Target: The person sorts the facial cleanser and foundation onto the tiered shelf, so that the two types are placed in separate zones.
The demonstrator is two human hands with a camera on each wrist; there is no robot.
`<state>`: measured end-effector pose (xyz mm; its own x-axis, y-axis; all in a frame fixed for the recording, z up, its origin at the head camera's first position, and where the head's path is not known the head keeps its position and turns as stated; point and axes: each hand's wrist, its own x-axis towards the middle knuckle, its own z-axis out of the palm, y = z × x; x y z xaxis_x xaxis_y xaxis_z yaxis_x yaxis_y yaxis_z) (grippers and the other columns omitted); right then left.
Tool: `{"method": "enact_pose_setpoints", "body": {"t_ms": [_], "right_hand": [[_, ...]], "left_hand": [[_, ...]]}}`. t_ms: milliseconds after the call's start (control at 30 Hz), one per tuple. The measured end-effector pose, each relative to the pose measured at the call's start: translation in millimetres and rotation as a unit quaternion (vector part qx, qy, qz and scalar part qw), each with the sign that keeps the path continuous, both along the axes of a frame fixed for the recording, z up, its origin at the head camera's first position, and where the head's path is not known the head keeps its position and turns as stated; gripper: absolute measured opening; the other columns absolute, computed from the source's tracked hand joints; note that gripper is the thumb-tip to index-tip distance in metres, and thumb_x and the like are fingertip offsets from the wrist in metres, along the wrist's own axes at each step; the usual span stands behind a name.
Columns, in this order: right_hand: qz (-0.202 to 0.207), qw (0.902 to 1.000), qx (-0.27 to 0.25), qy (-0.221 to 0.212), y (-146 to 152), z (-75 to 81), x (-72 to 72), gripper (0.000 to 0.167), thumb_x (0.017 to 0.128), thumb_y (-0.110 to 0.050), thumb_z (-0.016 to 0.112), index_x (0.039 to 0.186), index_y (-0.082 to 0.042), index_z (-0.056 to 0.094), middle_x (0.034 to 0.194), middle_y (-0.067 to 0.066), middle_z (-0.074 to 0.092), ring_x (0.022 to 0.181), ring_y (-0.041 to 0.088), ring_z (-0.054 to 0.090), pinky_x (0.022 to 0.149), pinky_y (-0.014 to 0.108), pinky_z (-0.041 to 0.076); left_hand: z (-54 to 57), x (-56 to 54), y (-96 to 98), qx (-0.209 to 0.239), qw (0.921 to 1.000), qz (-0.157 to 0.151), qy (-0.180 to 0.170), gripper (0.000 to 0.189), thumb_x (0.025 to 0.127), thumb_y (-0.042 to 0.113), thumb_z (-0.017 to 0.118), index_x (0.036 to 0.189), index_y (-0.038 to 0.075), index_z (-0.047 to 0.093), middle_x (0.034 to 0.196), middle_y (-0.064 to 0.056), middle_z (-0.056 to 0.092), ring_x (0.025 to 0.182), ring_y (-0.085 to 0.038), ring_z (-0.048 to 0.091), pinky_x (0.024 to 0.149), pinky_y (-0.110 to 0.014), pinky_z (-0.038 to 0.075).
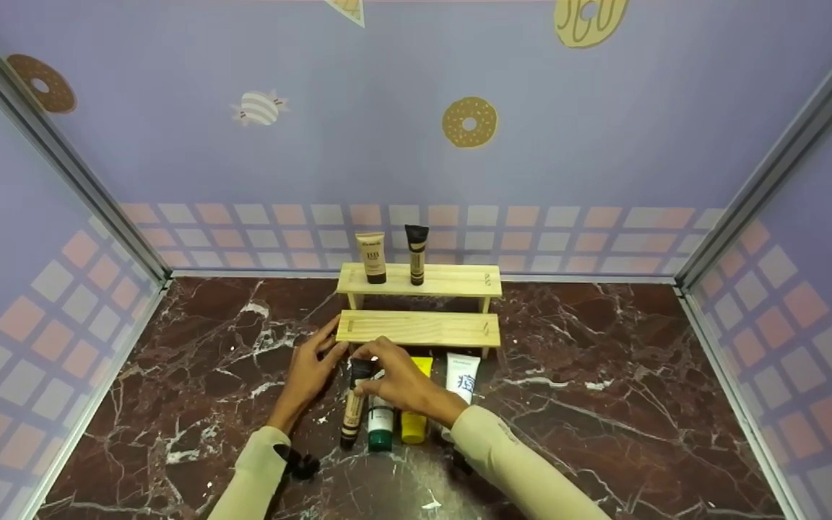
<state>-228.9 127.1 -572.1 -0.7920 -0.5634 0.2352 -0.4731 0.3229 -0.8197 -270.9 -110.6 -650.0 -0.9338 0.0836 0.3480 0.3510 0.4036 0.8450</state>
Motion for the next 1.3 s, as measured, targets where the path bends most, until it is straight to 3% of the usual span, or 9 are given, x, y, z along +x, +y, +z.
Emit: {"method": "enact_pose_setpoints", "body": {"t_ms": [167,367,567,767,867,1100,1300], "right_hand": [[-0.006,1.0,-0.007,0.0,0.6,-0.5,1.4,0.049,0.091,-0.013,0.092,0.132,0.002,0.069,0.13,0.013,0.072,0.117,0.028,0.069,0.102,0.044,0.06],[0.017,0.9977,-0.054,-0.036,0.5,-2.6,1.8,0.051,0.091,-0.003,0.089,0.134,0.01,0.065,0.132,0.027,0.071,0.124,0.036,0.07,0.11,0.049,0.057],[0.027,0.997,-0.068,-0.024,2.7,-3.9,2.3,0.05,0.092,-0.003,0.087,0.136,0.007,0.065,0.133,0.026,0.072,0.124,0.037,0.071,0.111,0.048,0.057],[0.011,0.9981,-0.06,-0.004,6.2,-0.8,3.1,0.049,0.093,-0.008,0.087,0.137,0.004,0.067,0.136,0.018,0.074,0.129,0.034,0.071,0.114,0.048,0.055],[-0.006,0.998,-0.063,-0.007,7.5,2.4,3.4,0.048,0.094,-0.009,0.087,0.136,0.002,0.068,0.137,0.019,0.073,0.128,0.034,0.071,0.113,0.048,0.056],[-0.029,0.9936,-0.102,-0.039,11.1,10.0,6.2,0.045,0.095,-0.003,0.086,0.136,0.006,0.067,0.136,0.026,0.07,0.123,0.039,0.072,0.106,0.049,0.06],[-0.055,0.9898,-0.123,-0.046,28.7,17.0,8.8,0.048,0.096,-0.001,0.084,0.138,0.01,0.064,0.133,0.028,0.07,0.115,0.037,0.074,0.1,0.041,0.063]], "left_hand": [[0.4,-1.1,0.5,0.004,1.0,0.001,0.007,0.063,0.106,0.028,0.076,0.16,0.003,0.056,0.138,-0.021,0.073,0.143,-0.044,0.057,0.127,-0.067,0.033],[2.3,-2.4,1.7,0.004,0.9999,0.007,0.007,0.062,0.105,0.028,0.077,0.159,0.004,0.058,0.144,-0.025,0.068,0.14,-0.045,0.059,0.121,-0.066,0.041],[3.2,-3.8,2.0,0.005,0.9999,0.007,0.011,0.061,0.106,0.027,0.077,0.159,0.003,0.058,0.146,-0.027,0.066,0.138,-0.045,0.06,0.119,-0.065,0.043],[4.4,-4.5,1.4,0.009,0.9999,0.006,0.007,0.062,0.106,0.028,0.077,0.159,0.003,0.057,0.14,-0.023,0.071,0.143,-0.044,0.057,0.126,-0.066,0.035],[5.0,-5.1,0.8,0.009,0.9999,0.007,0.002,0.063,0.105,0.028,0.077,0.16,0.004,0.057,0.139,-0.022,0.072,0.143,-0.043,0.058,0.126,-0.065,0.035],[3.5,-3.1,-1.5,0.01,0.9999,0.0,0.005,0.064,0.106,0.025,0.077,0.161,0.001,0.055,0.135,-0.024,0.074,0.136,-0.04,0.065,0.133,-0.061,0.023],[0.1,0.2,1.9,0.013,0.9999,0.005,0.007,0.063,0.104,0.025,0.078,0.158,0.001,0.058,0.141,-0.027,0.068,0.135,-0.044,0.063,0.123,-0.064,0.04]]}}
